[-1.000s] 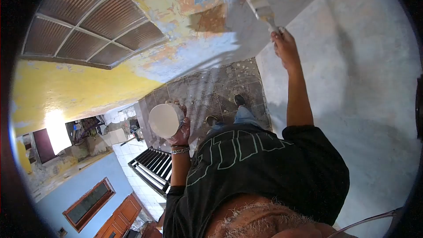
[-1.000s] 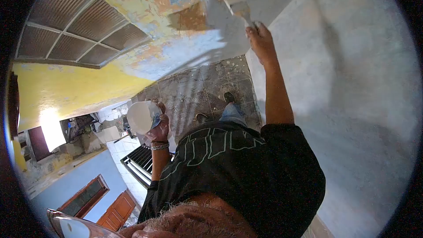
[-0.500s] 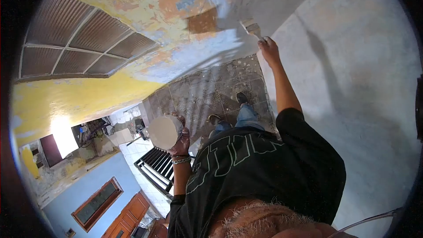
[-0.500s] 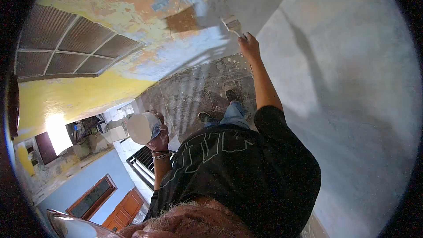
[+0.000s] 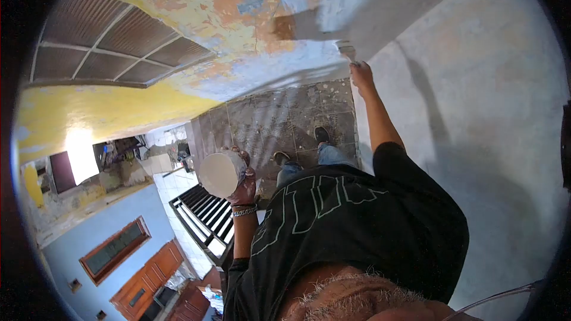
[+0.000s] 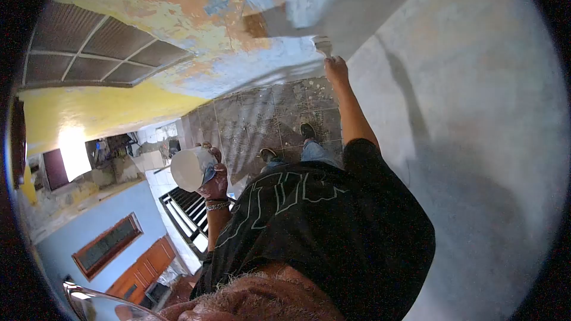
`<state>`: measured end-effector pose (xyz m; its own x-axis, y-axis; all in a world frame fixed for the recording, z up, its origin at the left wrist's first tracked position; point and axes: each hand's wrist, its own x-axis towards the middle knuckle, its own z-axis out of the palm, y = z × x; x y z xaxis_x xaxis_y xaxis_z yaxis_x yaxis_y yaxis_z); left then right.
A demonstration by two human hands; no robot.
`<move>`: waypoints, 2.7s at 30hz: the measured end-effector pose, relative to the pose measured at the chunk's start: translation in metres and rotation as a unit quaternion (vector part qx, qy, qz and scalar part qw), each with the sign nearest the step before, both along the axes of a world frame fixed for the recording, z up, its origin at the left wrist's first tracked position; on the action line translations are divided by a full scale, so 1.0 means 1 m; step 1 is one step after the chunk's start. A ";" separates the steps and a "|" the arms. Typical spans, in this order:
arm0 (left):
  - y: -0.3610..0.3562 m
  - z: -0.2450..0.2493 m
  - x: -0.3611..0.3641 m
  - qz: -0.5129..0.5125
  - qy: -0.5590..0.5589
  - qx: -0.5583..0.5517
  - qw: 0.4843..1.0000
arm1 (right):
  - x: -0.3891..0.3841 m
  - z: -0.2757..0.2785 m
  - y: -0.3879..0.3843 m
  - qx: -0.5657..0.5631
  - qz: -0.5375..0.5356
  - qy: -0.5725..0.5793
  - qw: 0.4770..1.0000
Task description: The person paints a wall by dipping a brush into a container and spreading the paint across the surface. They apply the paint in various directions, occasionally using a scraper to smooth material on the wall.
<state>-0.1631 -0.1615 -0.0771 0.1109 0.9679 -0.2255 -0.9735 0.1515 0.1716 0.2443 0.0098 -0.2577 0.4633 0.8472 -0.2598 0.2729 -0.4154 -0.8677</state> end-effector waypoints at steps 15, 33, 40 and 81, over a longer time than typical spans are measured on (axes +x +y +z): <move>-0.065 -0.024 0.036 0.156 0.067 -0.085 0.982 | -0.023 0.024 -0.004 -0.037 -0.017 0.240 0.970; -0.100 -0.029 0.015 0.172 0.030 -0.085 0.981 | -0.119 0.078 0.026 -0.036 0.050 0.360 0.931; -0.115 -0.037 0.006 0.187 -0.003 -0.081 0.979 | -0.103 0.265 -0.005 0.106 0.123 0.353 0.921; -0.142 -0.054 -0.025 0.211 0.010 -0.064 0.975 | -0.081 0.104 -0.003 -0.115 0.371 -0.421 0.820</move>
